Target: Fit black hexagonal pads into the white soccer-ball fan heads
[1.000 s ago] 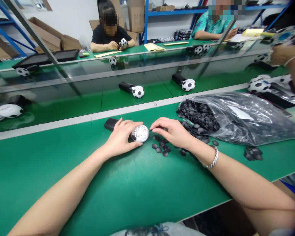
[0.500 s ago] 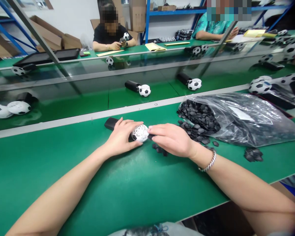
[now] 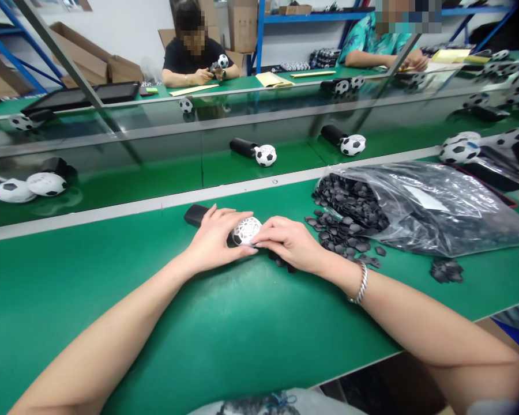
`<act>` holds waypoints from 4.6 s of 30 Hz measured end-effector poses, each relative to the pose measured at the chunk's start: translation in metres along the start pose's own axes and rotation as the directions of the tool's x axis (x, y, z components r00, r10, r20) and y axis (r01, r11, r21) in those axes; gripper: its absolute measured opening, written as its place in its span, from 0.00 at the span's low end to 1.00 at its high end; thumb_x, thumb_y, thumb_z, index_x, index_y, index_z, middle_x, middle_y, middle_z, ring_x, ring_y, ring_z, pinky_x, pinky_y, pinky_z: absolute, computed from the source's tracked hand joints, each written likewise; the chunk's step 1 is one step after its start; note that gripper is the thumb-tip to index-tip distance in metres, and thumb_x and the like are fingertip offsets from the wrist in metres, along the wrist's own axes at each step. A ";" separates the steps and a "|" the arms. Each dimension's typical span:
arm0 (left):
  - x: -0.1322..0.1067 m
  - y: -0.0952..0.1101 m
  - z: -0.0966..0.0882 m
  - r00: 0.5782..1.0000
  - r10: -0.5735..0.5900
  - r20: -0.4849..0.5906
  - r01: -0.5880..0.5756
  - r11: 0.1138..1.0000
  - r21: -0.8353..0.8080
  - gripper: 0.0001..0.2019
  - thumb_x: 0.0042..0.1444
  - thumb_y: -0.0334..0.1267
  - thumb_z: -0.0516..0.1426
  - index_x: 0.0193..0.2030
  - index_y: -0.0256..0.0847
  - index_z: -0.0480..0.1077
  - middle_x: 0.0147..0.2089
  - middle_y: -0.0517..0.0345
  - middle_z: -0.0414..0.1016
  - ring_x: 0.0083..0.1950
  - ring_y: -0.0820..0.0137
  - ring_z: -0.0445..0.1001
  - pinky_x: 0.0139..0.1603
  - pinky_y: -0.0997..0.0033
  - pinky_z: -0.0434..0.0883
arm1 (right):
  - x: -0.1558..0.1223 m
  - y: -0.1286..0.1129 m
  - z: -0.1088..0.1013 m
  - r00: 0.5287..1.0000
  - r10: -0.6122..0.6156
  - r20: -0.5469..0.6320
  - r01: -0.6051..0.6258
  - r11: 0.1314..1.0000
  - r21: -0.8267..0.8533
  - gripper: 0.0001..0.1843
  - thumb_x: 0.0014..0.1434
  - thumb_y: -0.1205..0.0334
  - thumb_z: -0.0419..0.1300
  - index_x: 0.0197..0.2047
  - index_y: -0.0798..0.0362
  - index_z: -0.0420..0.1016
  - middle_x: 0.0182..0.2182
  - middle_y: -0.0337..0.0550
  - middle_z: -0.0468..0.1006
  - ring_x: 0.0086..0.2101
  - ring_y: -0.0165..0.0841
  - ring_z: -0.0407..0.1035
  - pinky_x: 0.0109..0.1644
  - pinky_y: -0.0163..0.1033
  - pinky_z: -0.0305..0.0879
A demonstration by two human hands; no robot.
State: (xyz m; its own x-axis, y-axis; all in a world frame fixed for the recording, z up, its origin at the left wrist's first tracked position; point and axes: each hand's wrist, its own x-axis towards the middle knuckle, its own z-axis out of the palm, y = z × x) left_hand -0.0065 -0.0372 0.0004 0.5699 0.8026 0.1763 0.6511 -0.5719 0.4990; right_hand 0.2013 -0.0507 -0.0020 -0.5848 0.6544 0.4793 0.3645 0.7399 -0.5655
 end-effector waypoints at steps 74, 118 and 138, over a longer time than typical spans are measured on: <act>-0.004 0.006 0.008 0.997 0.061 0.055 -0.039 0.941 -0.337 0.26 0.52 0.38 0.57 0.58 0.42 0.55 0.62 0.52 0.53 0.67 0.59 0.39 0.67 0.51 0.49 | -0.001 -0.003 -0.002 0.915 0.378 0.137 -0.403 0.860 0.314 0.06 0.55 0.62 0.60 0.30 0.55 0.70 0.27 0.37 0.68 0.22 0.25 0.65 0.25 0.31 0.63; -0.003 0.003 0.003 0.996 -0.093 0.000 0.087 0.933 -0.349 0.30 0.41 0.28 0.66 0.52 0.47 0.64 0.47 0.56 0.61 0.51 0.62 0.63 0.55 0.61 0.63 | -0.003 0.002 -0.033 0.769 0.527 0.362 -0.537 0.840 -0.081 0.09 0.61 0.56 0.50 0.33 0.52 0.64 0.20 0.33 0.67 0.20 0.26 0.59 0.23 0.31 0.52; -0.001 -0.004 0.005 0.999 -0.022 0.047 0.039 0.925 -0.379 0.26 0.44 0.33 0.62 0.52 0.47 0.62 0.50 0.55 0.58 0.55 0.61 0.59 0.60 0.58 0.58 | -0.001 -0.005 -0.008 0.930 0.346 0.123 -0.353 0.935 0.043 0.03 0.60 0.67 0.53 0.38 0.53 0.67 0.31 0.40 0.74 0.30 0.31 0.69 0.34 0.35 0.64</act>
State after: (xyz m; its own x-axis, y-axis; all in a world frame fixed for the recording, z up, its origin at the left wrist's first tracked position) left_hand -0.0067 -0.0370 -0.0062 0.5781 0.8064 0.1248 0.4340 -0.4334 0.7898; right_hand 0.2062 -0.0533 0.0058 -0.5072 0.8453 0.1681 0.5155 0.4538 -0.7268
